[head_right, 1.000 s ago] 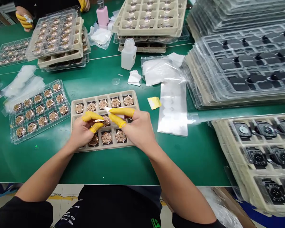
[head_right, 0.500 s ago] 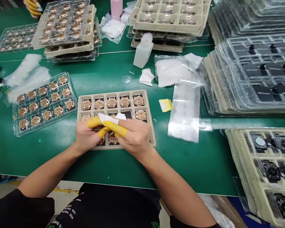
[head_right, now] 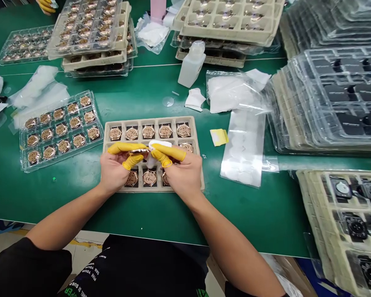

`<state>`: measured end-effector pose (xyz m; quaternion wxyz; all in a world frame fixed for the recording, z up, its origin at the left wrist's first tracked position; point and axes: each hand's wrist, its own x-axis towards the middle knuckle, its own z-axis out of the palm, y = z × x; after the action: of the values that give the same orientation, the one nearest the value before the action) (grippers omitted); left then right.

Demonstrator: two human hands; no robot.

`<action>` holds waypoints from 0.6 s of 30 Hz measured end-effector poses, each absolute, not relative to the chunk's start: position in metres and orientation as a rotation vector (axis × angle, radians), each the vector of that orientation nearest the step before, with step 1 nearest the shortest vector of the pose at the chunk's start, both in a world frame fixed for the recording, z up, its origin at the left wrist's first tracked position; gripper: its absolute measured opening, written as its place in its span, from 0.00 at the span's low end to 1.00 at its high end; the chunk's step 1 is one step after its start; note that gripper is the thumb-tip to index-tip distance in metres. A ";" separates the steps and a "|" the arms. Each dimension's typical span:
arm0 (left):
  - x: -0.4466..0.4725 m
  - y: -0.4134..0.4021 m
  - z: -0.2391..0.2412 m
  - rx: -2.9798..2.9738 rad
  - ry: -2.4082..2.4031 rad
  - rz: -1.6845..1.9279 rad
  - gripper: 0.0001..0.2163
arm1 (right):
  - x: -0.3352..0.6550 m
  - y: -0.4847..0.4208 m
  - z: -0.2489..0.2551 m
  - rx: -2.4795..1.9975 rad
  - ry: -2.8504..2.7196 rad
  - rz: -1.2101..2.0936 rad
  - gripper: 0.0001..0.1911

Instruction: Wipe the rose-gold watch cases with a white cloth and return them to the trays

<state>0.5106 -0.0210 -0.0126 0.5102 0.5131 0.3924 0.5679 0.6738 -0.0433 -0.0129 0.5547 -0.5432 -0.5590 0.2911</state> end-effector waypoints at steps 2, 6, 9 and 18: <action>0.512 -0.022 -0.013 1.225 0.900 1.338 0.13 | 0.671 -0.043 -0.014 -1.256 -1.185 0.849 0.09; 0.512 -0.022 -0.015 1.070 0.917 1.343 0.14 | 0.677 -0.042 -0.013 -1.291 -1.233 0.635 0.08; 0.511 -0.020 -0.017 0.937 0.916 1.319 0.16 | 0.688 -0.042 -0.007 -1.400 -1.302 0.450 0.09; 0.515 -0.024 -0.020 0.792 0.851 1.125 0.21 | 0.675 -0.043 -0.008 -1.173 -0.950 1.072 0.18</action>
<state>0.5150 -0.0235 -0.0196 0.6903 0.3544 0.3806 0.5031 0.6752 -0.0432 -0.0079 0.6013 -0.5063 -0.4100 0.4626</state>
